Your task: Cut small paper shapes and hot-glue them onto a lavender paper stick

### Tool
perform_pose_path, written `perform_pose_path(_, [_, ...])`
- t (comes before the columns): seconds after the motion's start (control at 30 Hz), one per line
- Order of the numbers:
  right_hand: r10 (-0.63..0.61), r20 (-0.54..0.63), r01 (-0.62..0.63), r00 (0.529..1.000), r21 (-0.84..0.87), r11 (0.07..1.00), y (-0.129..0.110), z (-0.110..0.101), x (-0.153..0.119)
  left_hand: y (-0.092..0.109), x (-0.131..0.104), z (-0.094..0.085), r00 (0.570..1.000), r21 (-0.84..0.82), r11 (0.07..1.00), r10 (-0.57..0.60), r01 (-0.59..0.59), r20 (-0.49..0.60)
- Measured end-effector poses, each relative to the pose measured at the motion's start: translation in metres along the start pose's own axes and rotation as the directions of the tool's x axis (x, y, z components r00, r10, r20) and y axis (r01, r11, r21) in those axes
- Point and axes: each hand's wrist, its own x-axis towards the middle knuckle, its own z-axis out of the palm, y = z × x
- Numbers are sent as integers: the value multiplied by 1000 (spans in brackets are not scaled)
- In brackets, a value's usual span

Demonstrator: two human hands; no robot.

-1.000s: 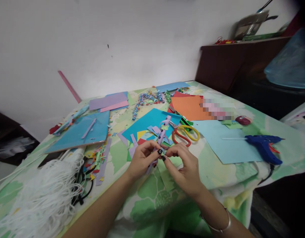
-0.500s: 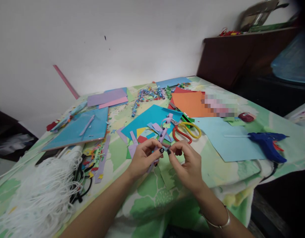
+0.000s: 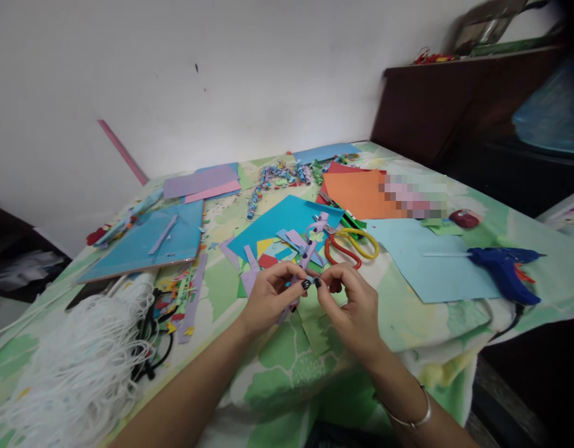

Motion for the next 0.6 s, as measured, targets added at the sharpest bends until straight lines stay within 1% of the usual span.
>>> perform_pose_path(0.33, [34, -14, -33, 999, 51, 998, 2, 1, -1, -1, 1, 0, 1000, 35, 999, 17, -17, 2])
perform_pose_path(0.5, [111, -88, -99, 990, 135, 986, 7, 0, -3, -2, 2, -1, 999, 58, 998, 30, -29, -17])
perform_pose_path(0.6, [128, -59, -117, 990, 167, 979, 10, 1, -3, -3, 2, -1, 998, 68, 997, 50, -48, -33])
